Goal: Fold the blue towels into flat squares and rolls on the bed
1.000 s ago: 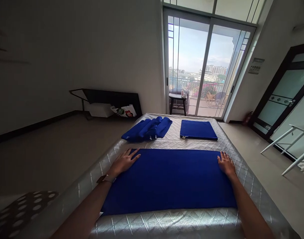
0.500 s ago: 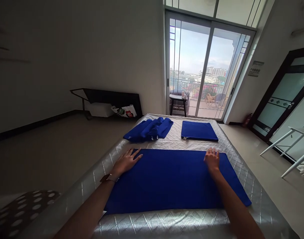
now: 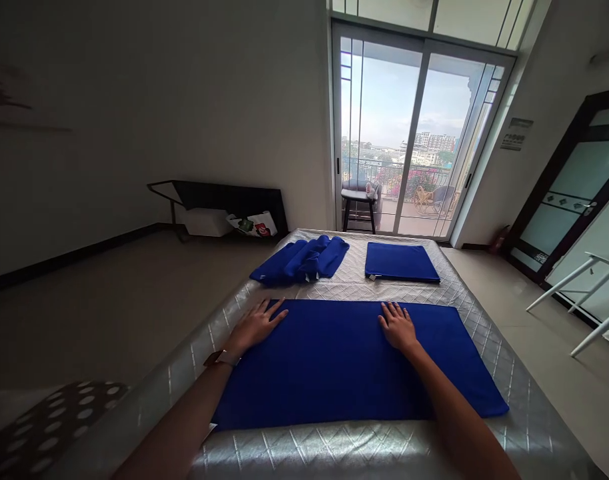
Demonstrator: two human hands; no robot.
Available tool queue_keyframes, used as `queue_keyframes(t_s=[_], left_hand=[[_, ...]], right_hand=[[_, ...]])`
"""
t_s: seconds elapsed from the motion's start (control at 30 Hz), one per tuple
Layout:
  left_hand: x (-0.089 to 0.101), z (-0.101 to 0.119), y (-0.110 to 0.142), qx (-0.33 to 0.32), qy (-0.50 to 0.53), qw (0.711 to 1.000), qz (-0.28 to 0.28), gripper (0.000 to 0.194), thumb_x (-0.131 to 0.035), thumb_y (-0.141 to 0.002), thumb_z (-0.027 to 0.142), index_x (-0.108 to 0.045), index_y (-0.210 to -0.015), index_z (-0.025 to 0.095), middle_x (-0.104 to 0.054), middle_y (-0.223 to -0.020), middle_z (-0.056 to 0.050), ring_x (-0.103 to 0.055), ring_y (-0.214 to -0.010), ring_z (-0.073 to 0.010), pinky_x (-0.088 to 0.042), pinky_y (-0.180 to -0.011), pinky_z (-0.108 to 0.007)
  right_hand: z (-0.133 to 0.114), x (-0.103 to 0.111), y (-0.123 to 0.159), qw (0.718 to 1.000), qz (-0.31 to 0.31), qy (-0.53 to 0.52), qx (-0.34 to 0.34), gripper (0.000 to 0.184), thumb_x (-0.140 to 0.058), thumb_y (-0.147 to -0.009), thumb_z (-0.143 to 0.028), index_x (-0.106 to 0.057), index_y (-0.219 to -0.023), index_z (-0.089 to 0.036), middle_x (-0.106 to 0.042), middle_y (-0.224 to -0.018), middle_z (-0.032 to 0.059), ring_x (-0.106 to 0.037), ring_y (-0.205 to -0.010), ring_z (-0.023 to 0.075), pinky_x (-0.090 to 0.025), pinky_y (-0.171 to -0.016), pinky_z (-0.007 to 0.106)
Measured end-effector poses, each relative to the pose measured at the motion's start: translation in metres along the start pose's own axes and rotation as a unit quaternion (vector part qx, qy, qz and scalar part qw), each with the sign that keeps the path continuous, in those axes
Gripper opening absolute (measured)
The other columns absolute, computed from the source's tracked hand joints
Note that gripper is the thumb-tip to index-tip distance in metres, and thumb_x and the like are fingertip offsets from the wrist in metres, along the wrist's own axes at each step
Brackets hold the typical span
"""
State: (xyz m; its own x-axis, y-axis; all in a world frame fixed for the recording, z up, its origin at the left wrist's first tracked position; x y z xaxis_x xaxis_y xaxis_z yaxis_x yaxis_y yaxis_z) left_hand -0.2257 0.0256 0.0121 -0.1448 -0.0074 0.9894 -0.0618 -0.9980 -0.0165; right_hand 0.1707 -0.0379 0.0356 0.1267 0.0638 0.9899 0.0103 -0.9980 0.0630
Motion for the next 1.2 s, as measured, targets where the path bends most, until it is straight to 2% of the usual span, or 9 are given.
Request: queue_keyframes(t_s=[0.17, 0.27, 0.37, 0.63, 0.77, 0.87, 1.03, 1.1, 1.2], left_hand=[[-0.001, -0.001, -0.001, -0.001, 0.005, 1.0, 0.004, 0.07, -0.024, -0.099, 0.063, -0.031, -0.158, 0.026, -0.034, -0.163, -0.014, -0.026, -0.152, -0.0314, -0.022, -0.121, -0.052], [-0.002, -0.003, -0.002, 0.0, -0.001, 1.0, 0.007, 0.07, -0.023, -0.099, 0.062, -0.032, -0.157, 0.025, -0.035, -0.162, -0.014, -0.026, -0.152, -0.0312, -0.023, -0.121, -0.052], [-0.003, -0.003, -0.002, -0.003, -0.008, 1.0, 0.013, 0.069, -0.022, -0.099, 0.061, -0.032, -0.157, 0.026, -0.036, -0.162, -0.014, -0.028, -0.151, -0.0309, -0.025, -0.121, -0.052], [-0.002, -0.001, -0.001, -0.006, -0.01, 1.0, 0.013, 0.068, -0.025, -0.099, 0.06, -0.032, -0.157, 0.026, -0.035, -0.162, -0.012, -0.028, -0.151, -0.0302, -0.025, -0.121, -0.05], [0.001, 0.001, 0.0, 0.002, 0.001, 1.0, 0.005, 0.068, -0.023, -0.099, 0.061, -0.031, -0.157, 0.027, -0.033, -0.163, -0.012, -0.025, -0.152, -0.0301, -0.024, -0.122, -0.051], [0.002, 0.003, 0.001, 0.005, 0.002, 1.0, -0.001, 0.069, -0.022, -0.099, 0.061, -0.03, -0.158, 0.026, -0.032, -0.164, -0.012, -0.024, -0.153, -0.03, -0.022, -0.122, -0.051], [0.004, 0.003, 0.002, 0.003, 0.008, 1.0, 0.004, 0.069, -0.023, -0.099, 0.062, -0.031, -0.157, 0.026, -0.034, -0.163, -0.012, -0.025, -0.152, -0.0307, -0.022, -0.122, -0.051], [0.003, 0.002, 0.002, 0.003, 0.01, 1.0, 0.0, 0.069, -0.023, -0.099, 0.062, -0.031, -0.157, 0.026, -0.034, -0.163, -0.012, -0.024, -0.153, -0.0304, -0.022, -0.122, -0.051], [0.001, 0.001, 0.001, 0.005, 0.006, 1.0, -0.007, 0.07, -0.023, -0.099, 0.062, -0.03, -0.158, 0.026, -0.031, -0.164, -0.012, -0.023, -0.153, -0.0297, -0.022, -0.122, -0.05]], right_hand=[[0.1, 0.011, 0.015, 0.993, 0.008, 0.039, -0.114, 0.061, -0.021, -0.104, -0.04, -0.027, -0.16, -0.017, -0.027, -0.165, 0.0065, -0.02, -0.154, 0.0204, -0.017, -0.124, 0.043], [0.144, 0.015, 0.023, 0.984, 0.022, 0.036, -0.172, 0.062, -0.019, -0.104, -0.04, -0.026, -0.159, -0.014, -0.026, -0.165, 0.0088, -0.021, -0.153, 0.022, -0.019, -0.124, 0.044], [0.16, 0.014, 0.026, 0.98, 0.034, 0.024, -0.193, 0.063, -0.017, -0.103, -0.04, -0.025, -0.16, -0.012, -0.024, -0.166, 0.0098, -0.021, -0.153, 0.0215, -0.019, -0.124, 0.043], [0.158, 0.015, 0.022, 0.974, 0.021, 0.035, -0.223, 0.063, -0.016, -0.103, -0.039, -0.025, -0.16, -0.015, -0.026, -0.165, 0.0113, -0.023, -0.153, 0.0246, -0.019, -0.123, 0.049], [0.115, 0.031, 0.016, 0.97, 0.071, 0.088, -0.213, 0.059, -0.025, -0.098, -0.021, -0.041, -0.153, -0.007, -0.038, -0.158, 0.0194, -0.029, -0.15, 0.0303, -0.018, -0.122, 0.053], [0.037, 0.032, 0.005, 0.986, 0.094, 0.073, -0.113, 0.057, -0.028, -0.096, -0.017, -0.046, -0.149, -0.004, -0.043, -0.155, 0.0203, -0.033, -0.148, 0.0288, -0.018, -0.123, 0.047], [-0.101, 0.0, -0.008, 0.996, 0.039, -0.053, 0.064, 0.06, -0.026, -0.104, -0.04, -0.033, -0.157, -0.014, -0.032, -0.163, 0.0086, -0.023, -0.153, 0.0206, -0.016, -0.124, 0.039], [-0.129, -0.011, -0.012, 0.993, 0.017, -0.079, 0.091, 0.063, -0.025, -0.104, -0.045, -0.028, -0.159, -0.016, -0.028, -0.164, 0.0071, -0.018, -0.154, 0.0194, -0.013, -0.125, 0.041], [-0.132, -0.018, -0.015, 0.992, -0.005, -0.082, 0.092, 0.064, -0.024, -0.104, -0.049, -0.026, -0.16, -0.017, -0.024, -0.165, 0.0063, -0.014, -0.155, 0.0184, -0.009, -0.125, 0.041]])
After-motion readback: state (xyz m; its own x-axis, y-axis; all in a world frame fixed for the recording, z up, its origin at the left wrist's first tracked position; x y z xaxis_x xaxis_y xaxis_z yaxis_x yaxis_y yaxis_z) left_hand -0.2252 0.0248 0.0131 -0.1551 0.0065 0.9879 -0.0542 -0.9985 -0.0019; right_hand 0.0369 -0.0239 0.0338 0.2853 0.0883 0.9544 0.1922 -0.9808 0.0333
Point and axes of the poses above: each hand's wrist, its own y-axis away from the middle knuckle, its own x-axis out of the back of the hand, z = x × y, the point moved 3 cm from there along -y, towards the middle knuckle
